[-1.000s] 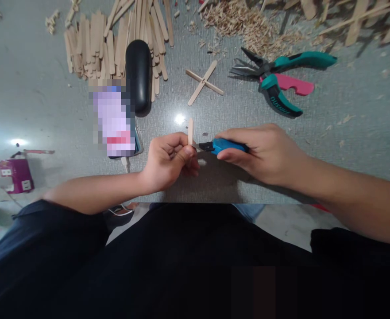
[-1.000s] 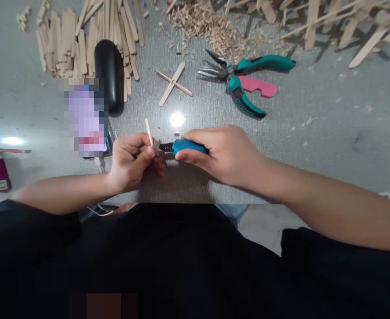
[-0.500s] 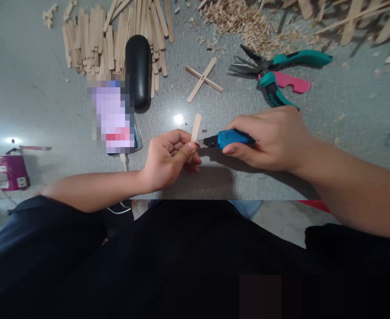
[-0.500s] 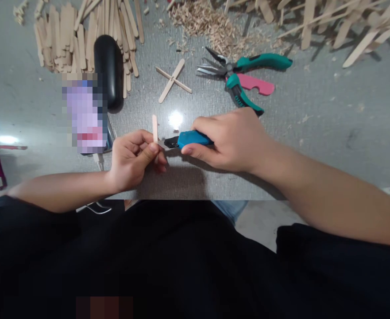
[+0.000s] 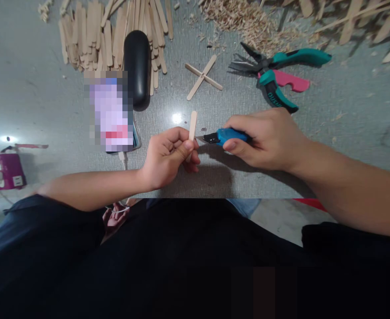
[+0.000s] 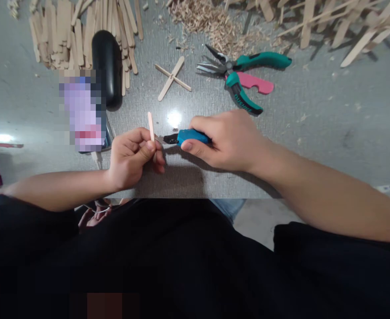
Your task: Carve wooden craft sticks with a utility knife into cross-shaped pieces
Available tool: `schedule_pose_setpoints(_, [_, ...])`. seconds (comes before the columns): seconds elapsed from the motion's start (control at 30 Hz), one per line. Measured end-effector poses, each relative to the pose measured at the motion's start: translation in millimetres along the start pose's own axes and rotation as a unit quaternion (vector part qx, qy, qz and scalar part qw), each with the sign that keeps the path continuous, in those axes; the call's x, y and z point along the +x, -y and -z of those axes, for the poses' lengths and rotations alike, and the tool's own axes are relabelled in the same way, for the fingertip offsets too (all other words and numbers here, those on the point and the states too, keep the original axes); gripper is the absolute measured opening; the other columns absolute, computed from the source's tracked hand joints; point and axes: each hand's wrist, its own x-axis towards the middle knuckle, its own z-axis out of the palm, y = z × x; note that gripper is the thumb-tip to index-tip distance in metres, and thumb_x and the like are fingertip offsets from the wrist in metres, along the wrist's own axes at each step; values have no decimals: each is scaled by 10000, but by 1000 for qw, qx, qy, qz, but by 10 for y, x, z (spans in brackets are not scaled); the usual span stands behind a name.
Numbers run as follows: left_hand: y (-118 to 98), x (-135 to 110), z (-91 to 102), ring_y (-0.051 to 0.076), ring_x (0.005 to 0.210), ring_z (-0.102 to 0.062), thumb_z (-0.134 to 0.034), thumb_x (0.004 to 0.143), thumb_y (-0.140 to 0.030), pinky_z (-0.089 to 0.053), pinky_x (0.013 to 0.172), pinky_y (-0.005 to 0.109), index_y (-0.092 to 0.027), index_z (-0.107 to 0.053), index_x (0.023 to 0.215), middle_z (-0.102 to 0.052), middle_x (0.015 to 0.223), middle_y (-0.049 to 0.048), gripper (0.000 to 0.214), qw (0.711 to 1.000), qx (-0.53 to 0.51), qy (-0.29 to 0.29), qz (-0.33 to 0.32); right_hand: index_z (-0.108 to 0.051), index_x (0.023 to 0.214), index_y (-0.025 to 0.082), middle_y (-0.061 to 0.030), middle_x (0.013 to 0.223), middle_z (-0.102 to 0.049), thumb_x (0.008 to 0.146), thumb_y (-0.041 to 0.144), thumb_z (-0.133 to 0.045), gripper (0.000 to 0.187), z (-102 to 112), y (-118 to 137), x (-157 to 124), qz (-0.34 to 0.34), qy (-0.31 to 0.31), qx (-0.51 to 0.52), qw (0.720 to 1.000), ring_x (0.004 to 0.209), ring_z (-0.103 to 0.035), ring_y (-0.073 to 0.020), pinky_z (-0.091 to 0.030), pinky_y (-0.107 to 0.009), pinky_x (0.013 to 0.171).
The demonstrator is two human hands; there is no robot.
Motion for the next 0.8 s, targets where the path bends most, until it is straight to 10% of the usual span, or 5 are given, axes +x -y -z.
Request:
schedule_pose_setpoints(0.6, [-34,-5,-5,121,479,-728,-950,895,-650,-596,447,178,-179,-672,828,-743,625,-2,551,999,1,25,23,-550,834,279,-41,631,-545,1076,884,-327,689,38,-16,-21,36,19,19,999,584,-482,-228,-240,-410,614])
schedule_pose_setpoints(0.8, [-55,-31,3,105,461,-697,-894,939,-382,-572,425,164,-186,-673,784,-731,606,-10,334,997,75,21,13,-563,846,261,-28,616,-475,1051,934,-133,825,70,23,-44,19,80,-35,996,583,-405,-206,-201,-380,640])
